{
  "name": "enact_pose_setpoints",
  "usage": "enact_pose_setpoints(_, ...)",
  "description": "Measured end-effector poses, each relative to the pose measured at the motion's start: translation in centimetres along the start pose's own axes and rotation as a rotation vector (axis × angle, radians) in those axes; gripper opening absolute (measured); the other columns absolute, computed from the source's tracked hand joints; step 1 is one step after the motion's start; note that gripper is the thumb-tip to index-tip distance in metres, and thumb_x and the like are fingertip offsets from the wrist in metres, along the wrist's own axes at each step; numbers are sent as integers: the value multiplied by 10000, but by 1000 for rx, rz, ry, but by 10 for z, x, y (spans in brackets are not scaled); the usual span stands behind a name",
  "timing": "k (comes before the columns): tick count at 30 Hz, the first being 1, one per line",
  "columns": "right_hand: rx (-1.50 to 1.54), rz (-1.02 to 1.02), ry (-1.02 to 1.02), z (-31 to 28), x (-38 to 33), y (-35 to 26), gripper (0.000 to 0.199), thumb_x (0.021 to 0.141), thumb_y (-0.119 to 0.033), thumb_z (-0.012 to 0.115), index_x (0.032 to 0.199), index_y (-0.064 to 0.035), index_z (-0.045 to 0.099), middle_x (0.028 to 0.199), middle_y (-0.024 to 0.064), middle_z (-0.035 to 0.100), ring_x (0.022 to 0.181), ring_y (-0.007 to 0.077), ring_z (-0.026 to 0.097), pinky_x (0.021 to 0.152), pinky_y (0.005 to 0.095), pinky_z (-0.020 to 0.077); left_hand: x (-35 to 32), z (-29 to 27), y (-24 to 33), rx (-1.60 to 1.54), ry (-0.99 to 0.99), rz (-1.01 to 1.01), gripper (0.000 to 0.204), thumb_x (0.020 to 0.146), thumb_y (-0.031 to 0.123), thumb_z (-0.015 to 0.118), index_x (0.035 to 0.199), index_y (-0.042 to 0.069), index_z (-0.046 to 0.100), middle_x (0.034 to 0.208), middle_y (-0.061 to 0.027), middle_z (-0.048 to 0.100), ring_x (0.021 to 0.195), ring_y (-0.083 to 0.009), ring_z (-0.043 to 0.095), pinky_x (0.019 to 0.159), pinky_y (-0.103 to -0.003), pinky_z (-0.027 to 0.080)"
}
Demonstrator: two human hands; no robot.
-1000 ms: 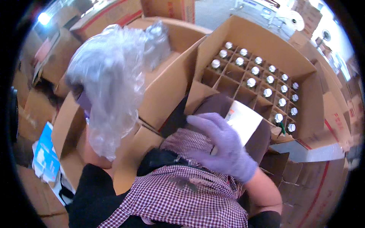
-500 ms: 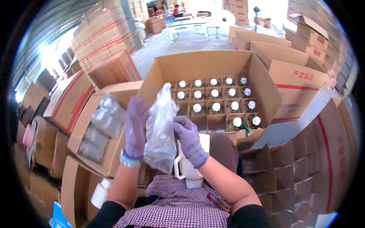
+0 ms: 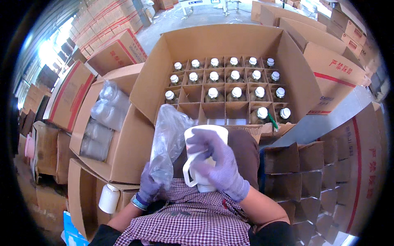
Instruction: The person sits on the floor in a warehouse and packs white plastic jugs into a cardboard box. They remove the jugs from plastic wrapping, place them into a cardboard insert, and use a utility knife to open a new box.
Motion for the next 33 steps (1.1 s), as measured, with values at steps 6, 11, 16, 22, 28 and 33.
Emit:
enact_pose_setpoints(6, -545, -197, -75, 52, -6, 9, 1033, 618, -298, 933, 1459, -25, 399, 1336, 163, 530, 1145, 260, 609, 886, 373, 553, 37, -2, 54, -736, 151, -237, 259, 935, 151, 680, 1125, -25, 677, 1049, -64, 722, 915, -116, 658, 810, -276, 535)
enact_pose_setpoints(11, -587, -184, 59, 32, 58, 5, 353, 830, -139, 703, 1165, -83, 609, 939, 146, 687, 857, 339, 688, 746, 412, 562, 75, 5, 95, -567, 392, 54, 314, 988, 146, 574, 1257, -10, 616, 1208, -100, 660, 1040, -205, 633, 894, -360, 523)
enact_pose_setpoints(16, -1071, -493, 467, -66, 129, 21, 124, 835, -88, 668, 950, -92, 622, 860, 118, 666, 800, 319, 675, 689, 414, 537, 151, -6, 106, -1369, 119, 173, 383, 1009, 277, 498, 1302, 42, 568, 1270, -120, 623, 1153, -237, 610, 926, -405, 531)
enact_pose_setpoints(22, -1326, -416, 397, -126, 120, 89, 151, 760, -74, 642, 896, -91, 577, 894, 109, 620, 887, 326, 644, 779, 450, 515, 205, 62, 14, -926, -258, 28, 410, 974, 375, 573, 1198, 36, 624, 1144, -86, 650, 1079, -215, 612, 968, -370, 493)
enact_pose_setpoints(28, -908, -418, 256, -120, 53, 108, 121, 737, -72, 656, 835, -73, 586, 858, 132, 609, 884, 348, 619, 780, 448, 512, 153, 86, -20, -442, 40, 233, 366, 961, 348, 580, 986, -16, 602, 853, -106, 636, 808, -213, 609, 728, -356, 492)
enact_pose_setpoints(33, -1073, -429, -219, -79, -38, 63, 168, 702, -109, 680, 847, -79, 603, 863, 117, 601, 936, 345, 620, 862, 456, 501, 50, 36, 50, -113, -48, 391, 355, 816, 278, 782, 923, -5, 596, 777, -101, 606, 668, -230, 578, 626, -367, 479)
Point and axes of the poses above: each hand's wrist, its own x-axis towards the middle knuckle, its own z-axis out of the palm, y = z × x, the point moved 1 cm from there along x, towards the middle knuckle
